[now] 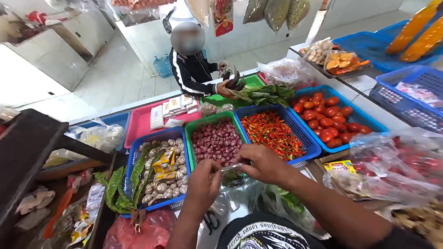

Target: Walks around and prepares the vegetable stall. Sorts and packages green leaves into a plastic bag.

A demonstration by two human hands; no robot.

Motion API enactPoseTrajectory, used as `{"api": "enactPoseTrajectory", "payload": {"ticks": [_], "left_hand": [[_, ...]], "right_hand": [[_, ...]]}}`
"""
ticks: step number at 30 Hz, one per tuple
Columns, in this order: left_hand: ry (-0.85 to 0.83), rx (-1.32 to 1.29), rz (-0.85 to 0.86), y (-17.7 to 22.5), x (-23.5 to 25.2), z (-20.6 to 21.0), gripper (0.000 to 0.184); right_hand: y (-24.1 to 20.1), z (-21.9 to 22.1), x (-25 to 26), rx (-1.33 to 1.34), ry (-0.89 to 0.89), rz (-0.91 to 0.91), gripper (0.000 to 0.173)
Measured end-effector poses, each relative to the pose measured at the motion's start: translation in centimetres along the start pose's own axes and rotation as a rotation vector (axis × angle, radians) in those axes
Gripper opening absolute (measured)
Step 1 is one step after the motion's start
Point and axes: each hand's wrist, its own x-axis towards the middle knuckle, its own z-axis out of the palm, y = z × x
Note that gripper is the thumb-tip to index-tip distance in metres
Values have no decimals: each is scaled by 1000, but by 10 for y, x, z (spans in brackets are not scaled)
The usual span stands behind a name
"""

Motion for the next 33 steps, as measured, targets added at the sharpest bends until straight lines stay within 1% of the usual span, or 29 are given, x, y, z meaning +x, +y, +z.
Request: {"api": "enactPoseTrajectory", "payload": {"ticks": [2, 5, 7, 8, 9, 10, 11, 12, 13, 15, 16, 17, 18, 19, 21, 23, 25, 27, 30, 32, 33], "left_hand": [[2, 25, -56, -7, 4, 5, 18], [56, 6, -54, -5, 8, 10, 13], [153, -5, -78, -2, 11, 13, 16], [236, -27, -76, 1, 13, 14, 21], [325, -57, -61, 5, 13, 14, 25], [402, -85, -49, 8, 11, 15, 25], [445, -134, -61, 11, 5, 16, 20], [431, -218, -112, 13, -2, 19, 18], [350, -346, -213, 14, -10, 23, 28], [85, -729, -476, 10, -22, 34, 68], [-14, -934, -592, 8, -25, 40, 86], [-46, -1124, -658, 7, -26, 46, 97], [-33, -1294, -678, 6, -26, 50, 99], [9, -1435, -671, 5, -25, 52, 93], [154, -1609, -652, 5, -21, 55, 71], [276, -1641, -649, 4, -18, 59, 61], [369, -1601, -688, 7, -17, 64, 52], [407, -1567, -692, 9, -16, 65, 48], [434, -1530, -626, 6, -15, 61, 46], [439, -1537, -583, 2, -17, 58, 46], [427, -1542, -566, -1, -18, 58, 46]], "right_hand": [[6, 5, 4, 73, -76, 64, 26], [-2, 11, 11, 193, -67, 101, 25], [-9, 18, 22, 135, -79, 91, 39], [-9, 22, 29, 88, -63, 68, 42], [-6, 25, 37, 53, -24, 41, 37], [-3, 29, 44, 38, 36, 15, 28], [-1, 31, 50, 47, 99, -4, 20], [1, 32, 53, 79, 152, -12, 16], [0, 33, 57, 121, 185, -17, 13], [-3, 37, 58, 200, 191, -39, 11], [-6, 41, 56, 228, 157, -46, 12], [-7, 46, 51, 238, 106, -49, 14], [-8, 51, 45, 246, 50, -50, 18], [-8, 56, 38, 251, 8, -45, 22], [-8, 64, 22, 270, -17, -26, 25], [-4, 70, 10, 305, 29, -5, 25], [-2, 74, 3, 349, 68, 24, 25], [-1, 77, -2, 340, 104, 42, 26], [-3, 79, -6, 285, 151, 93, 26], [-2, 76, -6, 220, 121, 139, 28], [-1, 74, -6, 173, 68, 151, 29]]}}
